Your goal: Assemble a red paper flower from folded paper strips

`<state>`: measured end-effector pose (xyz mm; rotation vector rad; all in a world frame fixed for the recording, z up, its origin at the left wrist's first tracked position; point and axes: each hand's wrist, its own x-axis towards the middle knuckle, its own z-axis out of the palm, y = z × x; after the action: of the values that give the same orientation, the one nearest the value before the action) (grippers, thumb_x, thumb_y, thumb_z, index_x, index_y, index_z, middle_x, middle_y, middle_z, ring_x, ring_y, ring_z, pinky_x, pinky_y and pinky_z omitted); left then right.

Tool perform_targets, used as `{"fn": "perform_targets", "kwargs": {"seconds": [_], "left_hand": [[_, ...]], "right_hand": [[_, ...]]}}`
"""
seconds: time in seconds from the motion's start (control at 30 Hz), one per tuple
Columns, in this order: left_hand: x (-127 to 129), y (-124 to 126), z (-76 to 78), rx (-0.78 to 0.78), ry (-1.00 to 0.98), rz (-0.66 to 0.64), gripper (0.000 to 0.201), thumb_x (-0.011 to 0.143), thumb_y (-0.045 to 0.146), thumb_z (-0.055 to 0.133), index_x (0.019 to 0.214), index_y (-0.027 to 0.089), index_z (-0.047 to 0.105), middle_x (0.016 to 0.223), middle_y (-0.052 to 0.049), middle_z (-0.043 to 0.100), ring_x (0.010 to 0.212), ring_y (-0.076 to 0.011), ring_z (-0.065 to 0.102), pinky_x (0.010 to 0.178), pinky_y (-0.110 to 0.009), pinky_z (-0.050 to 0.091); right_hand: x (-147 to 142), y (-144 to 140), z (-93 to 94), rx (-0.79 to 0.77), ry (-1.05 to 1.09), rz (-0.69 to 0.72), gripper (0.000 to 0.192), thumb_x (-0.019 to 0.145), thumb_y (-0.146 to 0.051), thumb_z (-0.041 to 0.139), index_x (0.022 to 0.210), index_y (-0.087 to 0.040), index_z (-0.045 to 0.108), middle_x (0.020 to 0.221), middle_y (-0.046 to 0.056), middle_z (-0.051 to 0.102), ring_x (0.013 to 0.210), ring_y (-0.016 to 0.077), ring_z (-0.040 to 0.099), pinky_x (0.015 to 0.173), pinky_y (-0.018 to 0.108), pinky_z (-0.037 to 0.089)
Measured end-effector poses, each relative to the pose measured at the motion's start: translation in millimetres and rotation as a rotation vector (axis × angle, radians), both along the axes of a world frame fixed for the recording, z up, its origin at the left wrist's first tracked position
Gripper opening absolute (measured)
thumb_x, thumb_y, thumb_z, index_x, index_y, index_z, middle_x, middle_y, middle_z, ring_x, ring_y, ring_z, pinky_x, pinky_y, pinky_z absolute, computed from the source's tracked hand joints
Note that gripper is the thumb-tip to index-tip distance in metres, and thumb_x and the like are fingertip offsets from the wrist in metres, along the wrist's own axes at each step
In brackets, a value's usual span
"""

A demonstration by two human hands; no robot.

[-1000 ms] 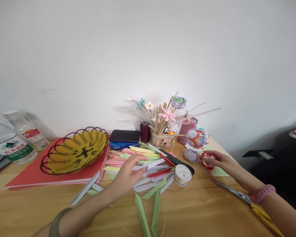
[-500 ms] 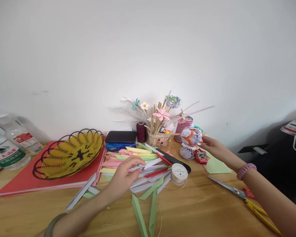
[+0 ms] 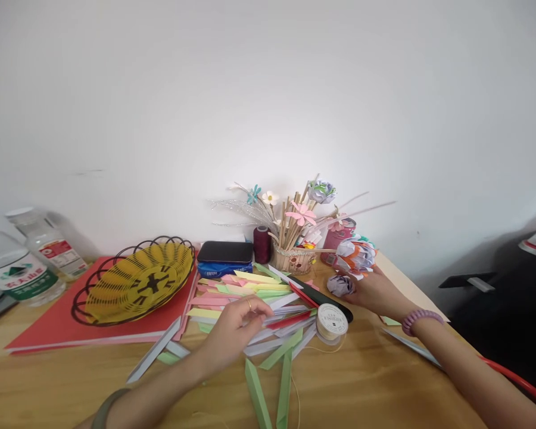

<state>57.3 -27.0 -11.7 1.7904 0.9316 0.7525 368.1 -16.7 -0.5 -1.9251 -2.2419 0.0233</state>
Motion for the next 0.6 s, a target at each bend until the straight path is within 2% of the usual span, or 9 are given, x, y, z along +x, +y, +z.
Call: {"fn": "perform_targets", "kwargs": {"seconds": [0.1, 0.2, 0.3, 0.47, 0.6], "left_hand": [[2.2, -2.2, 1.9, 0.014, 0.009, -0.008, 0.017, 0.077, 0.017, 0.047, 0.082, 0.016, 0.063, 0.086, -0.005, 0.063, 0.084, -0.0147, 0.057, 0.076, -0.024, 0.042], [2.5, -3.5, 2.9, 0.030, 0.008, -0.012, 0.017, 0.077, 0.017, 0.047, 0.081, 0.016, 0.063, 0.085, -0.005, 0.063, 0.083, -0.0146, 0.057, 0.077, -0.024, 0.042], [1.5, -3.5, 1.4, 0.031, 0.003, -0.022, 0.017, 0.078, 0.019, 0.047, 0.082, 0.017, 0.063, 0.085, -0.004, 0.063, 0.083, -0.0150, 0.057, 0.076, -0.025, 0.042], [2.2, -3.4, -3.2, 0.031, 0.013, -0.033, 0.018, 0.078, 0.018, 0.046, 0.081, 0.017, 0.064, 0.083, -0.004, 0.064, 0.080, -0.0152, 0.057, 0.074, -0.026, 0.043], [2.7, -4.4, -2.9, 0.039, 0.012, -0.028, 0.019, 0.077, 0.016, 0.045, 0.080, 0.017, 0.064, 0.082, -0.004, 0.064, 0.079, -0.0144, 0.057, 0.074, -0.025, 0.042]], "right_hand": [[-6.3, 1.3, 1.7, 0.044, 0.030, -0.017, 0.028, 0.069, -0.038, 0.054, 0.090, -0.023, 0.064, 0.096, 0.010, 0.067, 0.096, 0.0306, 0.058, 0.082, 0.040, 0.041], [-6.2, 1.2, 6.2, 0.108, 0.113, -0.062, 0.032, 0.075, -0.044, 0.048, 0.095, -0.022, 0.062, 0.097, 0.010, 0.067, 0.087, 0.0290, 0.061, 0.070, 0.036, 0.046], [-10.7, -1.1, 17.2, 0.195, 0.222, -0.056, 0.036, 0.083, -0.044, 0.039, 0.102, -0.022, 0.059, 0.101, 0.009, 0.066, 0.089, 0.0264, 0.060, 0.074, 0.037, 0.046], [-37.8, -1.7, 35.5, 0.275, 0.352, 0.071, 0.037, 0.085, -0.042, 0.038, 0.112, -0.024, 0.055, 0.101, 0.006, 0.066, 0.096, 0.0227, 0.059, 0.083, 0.036, 0.046], [-56.4, 6.0, 37.1, 0.359, 0.384, 0.078, 0.033, 0.085, -0.039, 0.037, 0.105, -0.024, 0.059, 0.088, 0.008, 0.067, 0.083, 0.0249, 0.061, 0.077, 0.042, 0.048]]}}
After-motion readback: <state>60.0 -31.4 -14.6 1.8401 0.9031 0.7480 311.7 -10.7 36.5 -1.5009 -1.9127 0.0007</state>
